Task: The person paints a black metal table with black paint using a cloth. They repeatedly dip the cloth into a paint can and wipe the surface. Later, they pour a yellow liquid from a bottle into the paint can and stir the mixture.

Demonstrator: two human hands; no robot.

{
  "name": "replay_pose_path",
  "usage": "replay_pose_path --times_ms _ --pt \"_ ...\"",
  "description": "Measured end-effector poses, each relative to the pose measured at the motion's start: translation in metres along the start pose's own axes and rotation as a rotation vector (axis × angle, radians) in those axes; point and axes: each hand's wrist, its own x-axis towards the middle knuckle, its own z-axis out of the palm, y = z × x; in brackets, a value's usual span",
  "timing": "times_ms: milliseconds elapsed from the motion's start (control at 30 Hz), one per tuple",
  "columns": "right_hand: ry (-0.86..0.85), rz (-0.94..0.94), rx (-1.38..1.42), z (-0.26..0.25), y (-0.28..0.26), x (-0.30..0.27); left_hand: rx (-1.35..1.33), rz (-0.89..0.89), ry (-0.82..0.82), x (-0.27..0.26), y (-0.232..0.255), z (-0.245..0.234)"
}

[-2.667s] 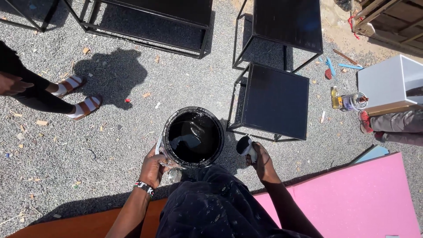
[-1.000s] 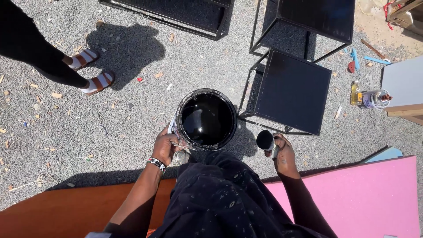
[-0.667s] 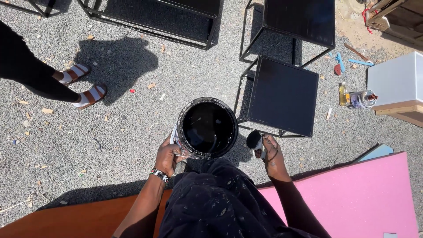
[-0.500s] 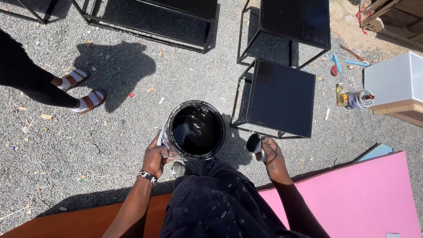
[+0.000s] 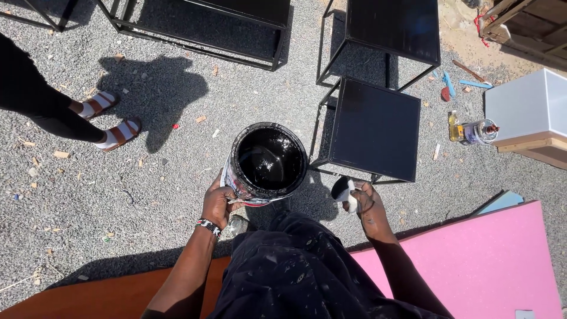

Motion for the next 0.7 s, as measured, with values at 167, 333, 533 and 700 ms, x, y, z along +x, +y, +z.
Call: replay_pose_path --times_ms 167,333,533,700 --pt "0.004 0.044 0.017 0.025 -0.03 -0.004 -0.146 -0.042 -0.049 -0.018 -0.03 0.03" --pt "-0.006 -0.009 -0.08 0.004 -0.023 0.016 -0.088 -0.016 0.027 -0.043 0.012 0.013" --pt "-0.036 -0.025 -0.155 0.031 -0.048 0.008 -0.031 0.022 -0.003 -0.038 -0.001 0.035" --pt "-0.038 -0.056 -0.165 0.016 -0.026 0.017 -0.114 -0.05 0.003 -0.063 -0.005 0.032"
